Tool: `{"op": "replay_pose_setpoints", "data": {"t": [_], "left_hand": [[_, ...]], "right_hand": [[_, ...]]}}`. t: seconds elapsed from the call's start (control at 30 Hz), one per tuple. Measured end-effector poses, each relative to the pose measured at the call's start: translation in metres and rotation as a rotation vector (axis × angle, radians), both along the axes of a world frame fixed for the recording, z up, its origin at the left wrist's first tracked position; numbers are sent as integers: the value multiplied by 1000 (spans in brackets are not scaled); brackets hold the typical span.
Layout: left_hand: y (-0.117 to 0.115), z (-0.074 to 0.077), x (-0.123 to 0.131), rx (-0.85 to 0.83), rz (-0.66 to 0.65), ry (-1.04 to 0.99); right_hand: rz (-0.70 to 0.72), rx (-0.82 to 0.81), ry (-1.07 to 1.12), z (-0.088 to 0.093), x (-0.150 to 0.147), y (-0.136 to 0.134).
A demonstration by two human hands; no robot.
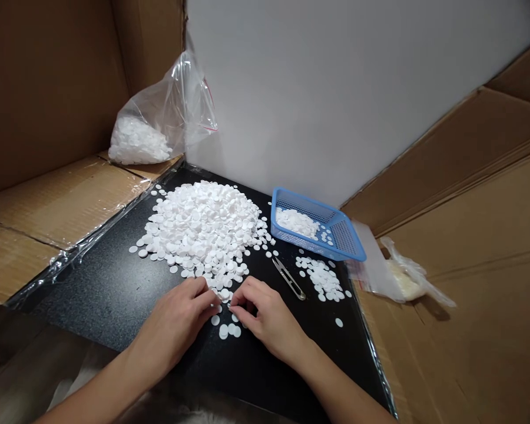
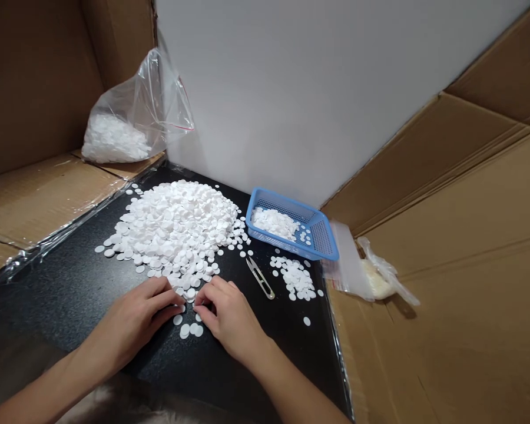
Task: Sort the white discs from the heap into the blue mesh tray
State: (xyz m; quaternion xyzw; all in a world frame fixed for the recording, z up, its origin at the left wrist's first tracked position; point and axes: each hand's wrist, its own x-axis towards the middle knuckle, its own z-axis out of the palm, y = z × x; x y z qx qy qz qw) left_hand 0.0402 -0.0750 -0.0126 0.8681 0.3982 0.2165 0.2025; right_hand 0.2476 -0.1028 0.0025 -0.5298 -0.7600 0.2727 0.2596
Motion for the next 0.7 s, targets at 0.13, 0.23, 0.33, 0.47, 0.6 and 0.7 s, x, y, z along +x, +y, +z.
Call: {"op": "replay_pose_setpoints", "data": {"t": [0.13,0.23,0.33,0.47,0.6,0.7], "left_hand": [[-2,4,-6,-117,-18,-73],[-3,9,-10,-258,4,-114],[-3,12,-10,-323,27,-126],[-3,12,-7,-306,45,-102],[-2,10,-7,-276,55,-89],[-1,8,-10,-263,55,-129]], "right_hand": [[13,-74,89,3,1,-2],[-43,-167,234,3,2,-2],[-96,-203,289,2,1,-2],[-7,-72,146,2,-2,-4],[64,-54,131,2,0,-4],[-76,-20,163,1,4,-1]]}}
